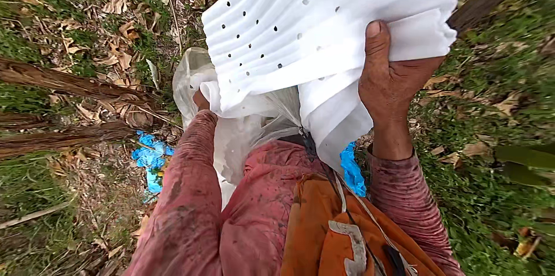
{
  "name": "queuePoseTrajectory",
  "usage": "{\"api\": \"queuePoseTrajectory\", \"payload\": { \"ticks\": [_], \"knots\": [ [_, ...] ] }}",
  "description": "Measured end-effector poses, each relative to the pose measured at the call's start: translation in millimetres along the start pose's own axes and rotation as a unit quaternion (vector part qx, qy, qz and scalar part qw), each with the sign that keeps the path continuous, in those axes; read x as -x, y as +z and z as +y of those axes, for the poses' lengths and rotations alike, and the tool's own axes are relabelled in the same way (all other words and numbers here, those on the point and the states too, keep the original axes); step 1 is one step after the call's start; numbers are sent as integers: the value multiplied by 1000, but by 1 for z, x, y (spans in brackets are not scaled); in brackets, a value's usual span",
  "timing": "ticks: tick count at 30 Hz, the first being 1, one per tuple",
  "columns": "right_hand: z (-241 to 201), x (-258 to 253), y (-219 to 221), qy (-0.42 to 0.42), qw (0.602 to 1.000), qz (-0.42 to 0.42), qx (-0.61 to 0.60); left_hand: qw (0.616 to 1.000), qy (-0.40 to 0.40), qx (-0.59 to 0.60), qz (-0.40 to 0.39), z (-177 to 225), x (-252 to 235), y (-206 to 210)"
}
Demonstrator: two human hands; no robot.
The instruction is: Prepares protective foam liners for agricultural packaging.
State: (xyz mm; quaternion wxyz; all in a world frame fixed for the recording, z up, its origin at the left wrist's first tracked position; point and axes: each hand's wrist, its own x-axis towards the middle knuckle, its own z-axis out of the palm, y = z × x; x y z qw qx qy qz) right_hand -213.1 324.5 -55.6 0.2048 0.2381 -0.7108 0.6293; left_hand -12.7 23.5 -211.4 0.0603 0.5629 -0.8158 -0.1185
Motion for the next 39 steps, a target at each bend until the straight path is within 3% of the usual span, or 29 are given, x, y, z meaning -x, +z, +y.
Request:
{"api": "queuePoseTrajectory", "payload": {
  "ticks": [1,2,3,5,7,8,9,10,12,13,14,16,18,20,22,24,26,27,30,31,33,39],
  "knots": [
    [0,1,-1,6,1000,6,-4,983,-62,12,-171,13,-7,-29],
    [1,2,-3,12,1000,16,-4,934,-121,55,-333,28,-19,-67],
    [0,1,-6,19,999,29,-2,900,-136,153,-384,27,-25,-90],
    [-1,-1,-13,32,998,54,12,864,-98,356,-343,-8,-29,-92],
    [-2,-6,-19,36,996,78,24,832,-182,462,-247,-20,-24,-109],
    [-2,-8,-21,37,995,90,26,849,-196,459,-176,-13,-11,-128],
    [-3,-9,-22,38,994,100,27,884,-147,430,-105,-4,9,-147],
    [-4,-11,-20,40,993,110,25,918,-31,393,-39,6,30,-162],
    [-5,-13,-14,48,992,119,15,929,275,246,-5,26,70,-181],
    [-5,-12,-12,50,992,118,11,918,369,140,-36,37,85,-183],
    [-4,-12,-11,48,992,114,9,912,395,14,-112,45,98,-178],
    [-7,-11,-8,48,994,101,7,868,316,-202,-325,43,102,-149],
    [-8,-9,-12,50,994,101,14,811,262,-265,-451,26,80,-119],
    [-5,-4,-21,64,992,103,28,799,265,-245,-480,24,58,-119],
    [-2,-3,-24,76,990,110,38,824,281,-221,-439,40,35,-137],
    [-3,-5,-26,80,989,118,45,843,310,-141,-417,53,12,-153],
    [-4,-9,-23,67,989,121,49,830,336,-31,-444,67,-9,-179],
    [-5,-10,-22,62,990,121,47,807,332,28,-488,74,-16,-195],
    [-8,-13,-18,48,991,118,39,683,310,203,-630,88,-27,-232],
    [-8,-13,-16,42,992,115,37,655,317,239,-643,88,-31,-237],
    [-6,-13,-16,36,993,105,28,634,329,285,-640,87,-39,-238],
    [-5,-5,-24,73,994,78,28,717,296,299,-556,86,-41,-219]
  ]
}}
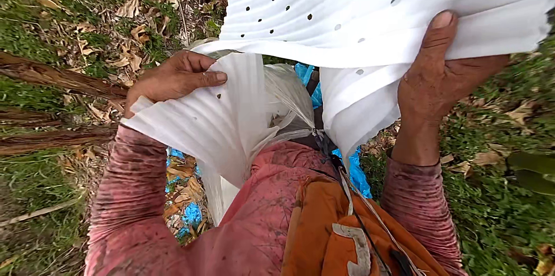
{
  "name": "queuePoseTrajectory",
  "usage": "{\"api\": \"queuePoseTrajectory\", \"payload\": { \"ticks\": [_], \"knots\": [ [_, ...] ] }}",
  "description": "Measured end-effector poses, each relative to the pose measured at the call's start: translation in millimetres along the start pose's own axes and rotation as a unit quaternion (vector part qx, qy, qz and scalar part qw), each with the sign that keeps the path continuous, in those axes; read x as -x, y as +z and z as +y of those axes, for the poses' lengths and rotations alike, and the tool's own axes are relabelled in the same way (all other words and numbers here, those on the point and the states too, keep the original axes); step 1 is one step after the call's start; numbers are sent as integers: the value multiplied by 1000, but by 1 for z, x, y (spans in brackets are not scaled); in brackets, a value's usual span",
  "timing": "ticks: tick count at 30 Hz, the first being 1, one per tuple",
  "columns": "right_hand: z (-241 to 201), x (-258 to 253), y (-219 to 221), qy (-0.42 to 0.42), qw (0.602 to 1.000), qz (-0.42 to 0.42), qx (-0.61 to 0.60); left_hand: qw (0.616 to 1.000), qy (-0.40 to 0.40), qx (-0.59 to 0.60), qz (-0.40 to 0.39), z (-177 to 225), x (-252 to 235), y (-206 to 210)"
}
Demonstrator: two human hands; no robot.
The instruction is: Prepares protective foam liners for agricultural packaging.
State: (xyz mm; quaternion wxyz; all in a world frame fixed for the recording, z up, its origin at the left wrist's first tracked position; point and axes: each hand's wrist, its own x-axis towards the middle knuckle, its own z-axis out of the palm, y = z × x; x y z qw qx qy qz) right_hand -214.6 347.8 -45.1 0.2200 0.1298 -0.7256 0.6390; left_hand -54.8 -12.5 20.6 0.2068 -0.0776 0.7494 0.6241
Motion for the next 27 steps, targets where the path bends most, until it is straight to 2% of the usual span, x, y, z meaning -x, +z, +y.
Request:
{"api": "queuePoseTrajectory", "payload": {
  "ticks": [3,5,7,8,10,11,14,16,18,20,22,24,27],
  "knots": [
    [7,-6,8,-22,999,31,-15,999,31,-12,40,-8,-5,-1],
    [6,-5,8,-19,999,26,-6,996,6,7,87,-6,-9,5],
    [-3,2,5,-7,1000,0,20,972,-61,84,209,-3,-19,24],
    [-2,2,10,-26,999,9,26,951,-70,146,263,-3,-24,36],
    [3,6,17,-84,996,6,42,902,-14,290,319,-3,-30,57],
    [3,8,19,-111,992,-5,58,886,17,335,321,3,-32,67],
    [-17,22,11,-104,982,-81,136,853,86,389,336,39,-34,92],
    [-29,29,8,-78,985,-94,124,851,131,335,382,64,-37,101],
    [-38,30,8,-44,994,-84,46,851,221,246,407,79,-44,108],
    [-50,27,4,-10,993,-101,-63,840,304,163,418,84,-57,120],
    [-60,25,-3,4,986,-130,-103,831,358,76,420,79,-73,137],
    [-63,26,-6,11,981,-175,-82,827,404,2,392,71,-81,154],
    [-63,29,-3,62,975,-200,-71,861,399,-71,308,65,-72,176]
  ]
}}
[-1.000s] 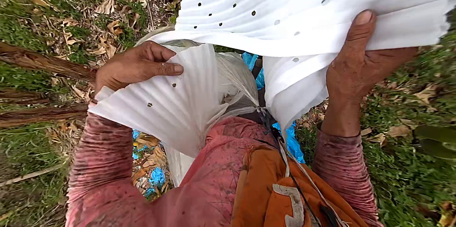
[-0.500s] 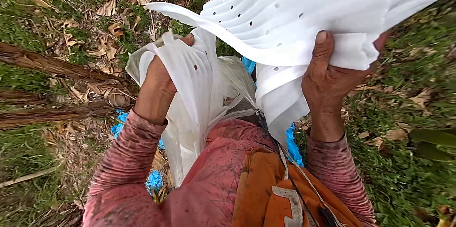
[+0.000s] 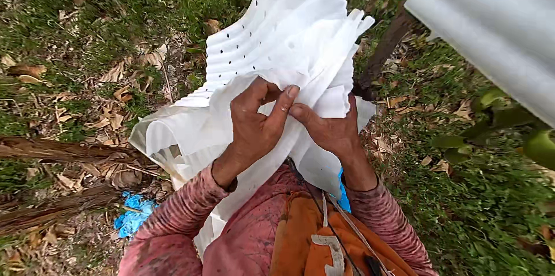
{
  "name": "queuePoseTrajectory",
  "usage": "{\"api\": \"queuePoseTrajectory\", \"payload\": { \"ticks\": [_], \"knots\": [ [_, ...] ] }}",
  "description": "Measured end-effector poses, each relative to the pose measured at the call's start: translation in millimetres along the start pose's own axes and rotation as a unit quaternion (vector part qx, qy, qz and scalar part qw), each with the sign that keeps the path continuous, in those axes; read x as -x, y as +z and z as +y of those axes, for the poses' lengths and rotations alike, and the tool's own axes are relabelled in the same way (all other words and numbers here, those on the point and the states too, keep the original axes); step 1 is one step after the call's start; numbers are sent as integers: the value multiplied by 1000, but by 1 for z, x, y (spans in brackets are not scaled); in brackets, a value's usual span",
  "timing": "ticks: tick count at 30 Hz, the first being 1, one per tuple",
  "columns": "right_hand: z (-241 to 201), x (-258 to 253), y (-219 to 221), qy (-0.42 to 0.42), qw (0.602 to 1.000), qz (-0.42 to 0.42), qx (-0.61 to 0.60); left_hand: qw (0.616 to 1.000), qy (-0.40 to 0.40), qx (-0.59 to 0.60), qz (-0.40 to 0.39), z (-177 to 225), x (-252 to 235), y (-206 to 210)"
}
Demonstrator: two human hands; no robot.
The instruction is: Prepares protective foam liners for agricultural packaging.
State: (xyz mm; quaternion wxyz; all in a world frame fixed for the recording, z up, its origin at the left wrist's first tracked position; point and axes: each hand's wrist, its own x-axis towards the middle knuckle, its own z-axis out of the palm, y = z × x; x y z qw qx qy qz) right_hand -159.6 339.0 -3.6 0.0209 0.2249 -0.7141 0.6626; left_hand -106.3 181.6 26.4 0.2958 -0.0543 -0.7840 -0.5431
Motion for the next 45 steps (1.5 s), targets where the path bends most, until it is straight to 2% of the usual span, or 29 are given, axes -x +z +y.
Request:
{"api": "queuePoseTrajectory", "payload": {
  "ticks": [3,5,6,8,9,11,12,14,17,18,19,22,23,24,25,27,28,29,30,31,33,35,36,37,39,40,42,45],
  "knots": [
    [19,9,-17,66,996,55,39,998,2,-58,-33,-21,9,-26],
    [51,32,-52,147,984,89,44,982,11,-186,-12,-64,24,-51],
    [70,50,-72,188,976,106,30,965,-13,-262,-16,-89,37,-64],
    [106,98,-102,266,952,151,-7,911,-128,-382,-87,-138,70,-88],
    [121,124,-110,291,938,189,-23,880,-202,-405,-141,-158,88,-96],
    [141,171,-119,317,903,285,-48,820,-328,-399,-246,-181,121,-104],
    [140,190,-124,338,884,320,-31,803,-355,-388,-280,-186,135,-104],
    [138,228,-137,400,841,364,14,811,-353,-373,-280,-192,156,-103],
    [158,307,-158,417,784,458,-30,866,-245,-385,-205,-202,186,-103],
    [165,330,-166,411,771,483,-54,864,-228,-397,-210,-205,194,-107],
    [170,347,-173,402,760,507,-64,841,-249,-416,-243,-203,197,-113],
    [165,372,-197,354,713,605,-30,702,-380,-418,-434,-191,151,-111],
    [155,374,-208,335,694,638,-3,663,-387,-414,-489,-181,122,-105],
    [141,375,-220,317,675,666,25,644,-367,-415,-528,-165,92,-99],
    [123,372,-234,297,659,689,51,654,-323,-413,-545,-146,63,-92],
    [77,362,-255,244,642,721,93,750,-168,-352,-534,-102,10,-75],
    [49,359,-261,216,634,734,113,800,-79,-279,-525,-77,-12,-60],
    [20,358,-264,191,626,744,133,835,-2,-172,-523,-52,-29,-38],
    [-8,361,-263,170,618,752,152,842,54,-52,-535,-28,-40,-11],
    [-34,366,-259,158,612,755,174,821,95,52,-561,-2,-44,19],
    [-78,376,-245,175,597,751,222,744,171,191,-617,49,-26,83],
    [-105,379,-224,190,595,738,256,684,235,258,-640,90,15,144],
    [-112,378,-214,184,601,732,263,683,257,257,-634,106,38,172],
    [-117,376,-205,170,609,728,264,700,263,234,-621,121,62,199],
    [-123,369,-191,135,626,726,251,738,236,164,-610,142,101,249],
    [-123,366,-185,119,634,723,247,745,215,137,-616,150,116,268],
    [-121,365,-185,90,634,728,243,749,214,141,-611,159,143,289],
    [-119,371,-186,84,602,759,234,771,295,198,-529,159,180,285]
  ]
}}
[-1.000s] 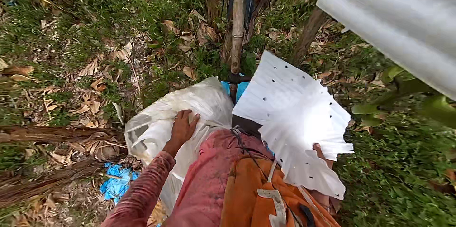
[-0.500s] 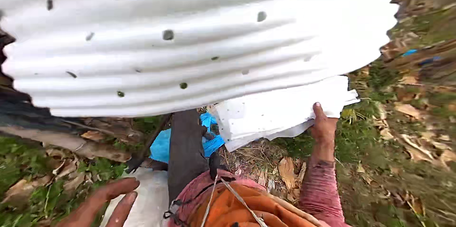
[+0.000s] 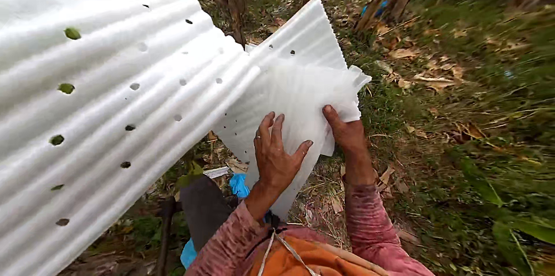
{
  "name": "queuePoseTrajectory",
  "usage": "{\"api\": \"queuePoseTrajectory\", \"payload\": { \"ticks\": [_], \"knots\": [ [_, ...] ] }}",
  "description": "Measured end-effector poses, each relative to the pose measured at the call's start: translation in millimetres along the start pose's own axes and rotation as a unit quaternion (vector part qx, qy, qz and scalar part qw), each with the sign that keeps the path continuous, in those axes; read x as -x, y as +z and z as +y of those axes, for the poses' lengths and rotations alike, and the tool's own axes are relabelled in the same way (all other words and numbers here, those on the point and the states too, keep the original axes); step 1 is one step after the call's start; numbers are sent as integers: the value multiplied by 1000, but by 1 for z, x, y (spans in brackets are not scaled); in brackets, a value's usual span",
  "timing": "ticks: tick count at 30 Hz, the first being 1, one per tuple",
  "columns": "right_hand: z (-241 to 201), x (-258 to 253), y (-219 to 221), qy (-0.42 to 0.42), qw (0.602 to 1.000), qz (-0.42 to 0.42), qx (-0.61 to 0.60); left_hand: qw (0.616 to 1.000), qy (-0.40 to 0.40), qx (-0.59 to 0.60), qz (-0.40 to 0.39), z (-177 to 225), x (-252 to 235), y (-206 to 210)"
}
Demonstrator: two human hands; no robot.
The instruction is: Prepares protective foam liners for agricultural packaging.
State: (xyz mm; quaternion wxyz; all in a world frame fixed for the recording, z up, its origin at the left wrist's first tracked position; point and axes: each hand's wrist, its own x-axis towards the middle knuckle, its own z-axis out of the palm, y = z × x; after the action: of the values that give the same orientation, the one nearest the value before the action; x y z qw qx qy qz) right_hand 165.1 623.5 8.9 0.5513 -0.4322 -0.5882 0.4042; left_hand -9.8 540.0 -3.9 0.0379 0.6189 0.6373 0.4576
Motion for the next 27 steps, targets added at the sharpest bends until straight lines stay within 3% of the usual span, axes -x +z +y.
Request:
{"api": "queuePoseTrajectory", "payload": {
  "ticks": [5,7,9,13,18,20,23,25,27],
  "knots": [
    [2,-2,4,-11,1000,20,-20,978,132,-60,149,3,5,20],
    [1,-1,9,-6,999,22,-30,968,174,-65,169,3,3,18],
    [-1,0,15,4,999,26,-27,981,154,-55,104,2,-1,16],
    [2,3,26,3,1000,14,-22,993,6,4,-115,-11,-22,11],
    [14,2,24,55,994,22,-94,970,-54,150,-181,-21,-35,-2],
    [16,-1,18,62,996,47,-53,977,-56,157,-130,-24,-36,-5],
    [20,-9,-5,69,982,150,96,999,8,28,30,-30,-41,-13],
    [18,-15,-21,61,964,203,161,988,83,-72,111,-34,-46,-19],
    [8,-17,-24,39,961,203,182,971,145,-123,143,-32,-49,-20]
  ]
}}
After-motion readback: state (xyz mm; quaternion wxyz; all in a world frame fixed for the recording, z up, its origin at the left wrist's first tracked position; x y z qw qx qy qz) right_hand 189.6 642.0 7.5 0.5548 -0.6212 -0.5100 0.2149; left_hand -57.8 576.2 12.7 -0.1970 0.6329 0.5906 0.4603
